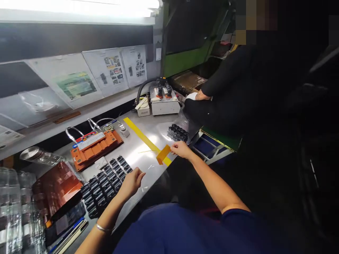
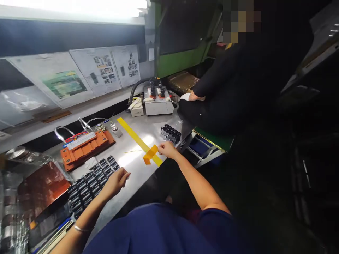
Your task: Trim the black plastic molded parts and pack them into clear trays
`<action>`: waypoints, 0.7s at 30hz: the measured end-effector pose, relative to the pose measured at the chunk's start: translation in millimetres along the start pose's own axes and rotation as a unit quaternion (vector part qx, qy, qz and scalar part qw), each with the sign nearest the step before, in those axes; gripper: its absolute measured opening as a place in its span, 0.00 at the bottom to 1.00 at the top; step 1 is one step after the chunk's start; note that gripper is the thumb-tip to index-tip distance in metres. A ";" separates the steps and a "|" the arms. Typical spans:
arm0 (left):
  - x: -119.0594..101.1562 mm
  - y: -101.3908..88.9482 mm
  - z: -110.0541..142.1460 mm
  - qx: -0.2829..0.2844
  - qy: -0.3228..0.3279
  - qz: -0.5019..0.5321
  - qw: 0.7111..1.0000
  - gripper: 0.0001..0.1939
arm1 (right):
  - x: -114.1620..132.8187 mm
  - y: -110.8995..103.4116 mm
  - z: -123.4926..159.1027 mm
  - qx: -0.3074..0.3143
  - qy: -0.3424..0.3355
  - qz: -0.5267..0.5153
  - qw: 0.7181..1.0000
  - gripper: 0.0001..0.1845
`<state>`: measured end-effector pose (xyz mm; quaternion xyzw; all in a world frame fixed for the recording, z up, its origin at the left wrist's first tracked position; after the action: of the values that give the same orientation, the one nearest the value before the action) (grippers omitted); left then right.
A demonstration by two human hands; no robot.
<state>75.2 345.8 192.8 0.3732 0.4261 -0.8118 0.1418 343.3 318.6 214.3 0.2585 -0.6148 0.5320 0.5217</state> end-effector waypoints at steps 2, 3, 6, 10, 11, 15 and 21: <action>-10.4 38.1 -6.1 0.059 -0.012 0.059 0.996 0.15 | -37.3 -84.3 16.1 -0.092 0.029 -0.010 0.995 0.05; -13.7 55.7 -10.2 0.085 -0.030 0.092 0.992 0.17 | -53.8 -126.4 29.6 -0.137 0.036 -0.013 0.990 0.05; -20.2 92.6 -27.4 0.108 -0.092 0.174 0.975 0.24 | -96.4 -242.5 92.0 -0.281 0.060 -0.019 0.958 0.06; -37.4 125.5 -58.6 0.093 -0.145 0.229 0.958 0.23 | -138.9 -334.6 198.1 -0.437 0.071 -0.036 0.896 0.05; -46.8 137.3 -67.5 0.101 -0.144 0.224 0.958 0.19 | -148.8 -341.9 221.0 -0.458 0.071 -0.047 0.885 0.05; -101.6 206.1 -106.6 0.132 -0.084 0.031 0.987 0.13 | -188.4 -323.7 284.0 -0.489 0.101 -0.097 0.861 0.09; -168.7 331.1 -179.2 0.114 -0.012 -0.195 0.974 0.16 | -229.6 -249.0 321.6 -0.480 0.151 -0.100 0.858 0.15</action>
<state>458.6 276.4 57.2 0.2869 0.3938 -0.8713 -0.0582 516.7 -107.8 135.2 -0.0478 -0.6788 0.1483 0.7176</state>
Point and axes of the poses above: each hand's wrist, its own z-axis away from the middle knuckle, its own y-axis out of the palm, x = y × z, the point moved 8 cm from there along -z, towards the middle knuckle, and after that the axes turned 11 degrees about -y, right-handed, at the moved point
